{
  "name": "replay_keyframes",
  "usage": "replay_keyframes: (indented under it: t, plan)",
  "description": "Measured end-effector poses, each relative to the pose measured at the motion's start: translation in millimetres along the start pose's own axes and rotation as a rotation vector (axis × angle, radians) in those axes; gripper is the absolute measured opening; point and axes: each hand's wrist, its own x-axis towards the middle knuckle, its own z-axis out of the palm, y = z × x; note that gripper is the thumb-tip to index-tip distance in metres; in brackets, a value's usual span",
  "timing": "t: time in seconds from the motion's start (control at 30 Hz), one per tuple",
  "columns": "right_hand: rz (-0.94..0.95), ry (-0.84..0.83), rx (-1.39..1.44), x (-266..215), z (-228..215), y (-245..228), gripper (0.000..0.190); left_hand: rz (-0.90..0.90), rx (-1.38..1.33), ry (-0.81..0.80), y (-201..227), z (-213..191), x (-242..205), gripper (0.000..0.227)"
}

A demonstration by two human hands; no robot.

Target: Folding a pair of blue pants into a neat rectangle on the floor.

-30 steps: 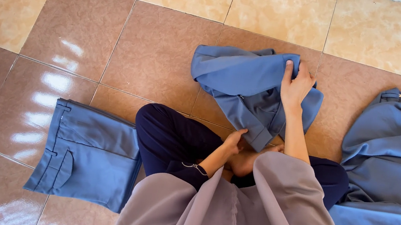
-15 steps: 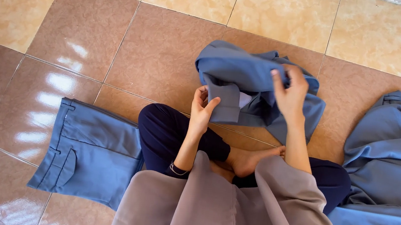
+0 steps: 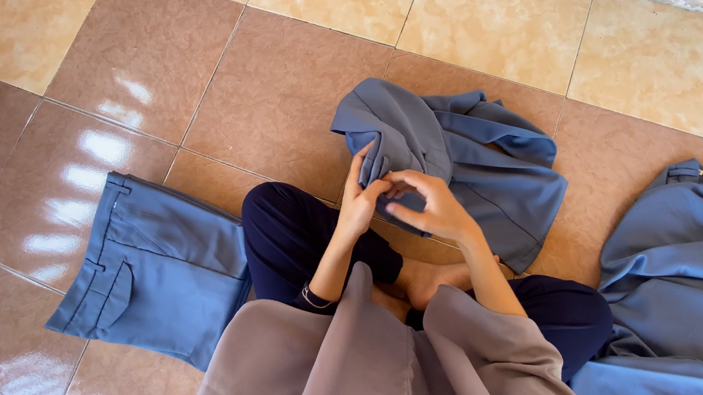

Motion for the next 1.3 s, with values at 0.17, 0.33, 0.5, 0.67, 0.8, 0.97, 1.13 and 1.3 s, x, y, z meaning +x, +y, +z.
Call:
replay_keyframes:
  t: [0.17,0.33,0.5,0.67,0.8,0.97,1.13,1.3]
  plan:
    - [-0.104,0.133,-0.198,10.2,-32.0,-4.8,0.047,-0.011,0.372,-0.047,31.3,-5.0,-4.7,0.045]
    - [-0.274,-0.108,-0.568,37.8,-32.5,-1.1,0.055,0.036,0.620,-0.302,76.0,16.8,-15.8,0.042]
    - [0.279,-0.535,-0.910,58.9,-34.7,31.1,0.058,0.268,0.857,-0.443,101.2,18.8,-9.3,0.043]
    - [0.196,-0.362,-1.135,66.4,-45.0,59.2,0.048,0.578,1.035,-0.457,134.3,31.4,-5.5,0.038]
    - [0.189,0.010,-1.076,64.3,-93.3,120.0,0.037,0.864,1.148,-0.346,136.3,32.8,0.2,0.032]
    - [0.023,0.427,-1.131,40.1,-134.3,102.9,0.040,0.957,1.112,-0.315,132.9,22.4,19.4,0.041]
    - [-0.246,1.061,-0.965,20.1,-123.4,37.6,0.034,1.015,0.998,-0.157,115.5,17.7,49.0,0.037]
    - [-0.491,1.238,-1.324,-20.4,-89.1,11.3,0.035,1.176,1.144,0.269,84.3,0.2,90.2,0.033]
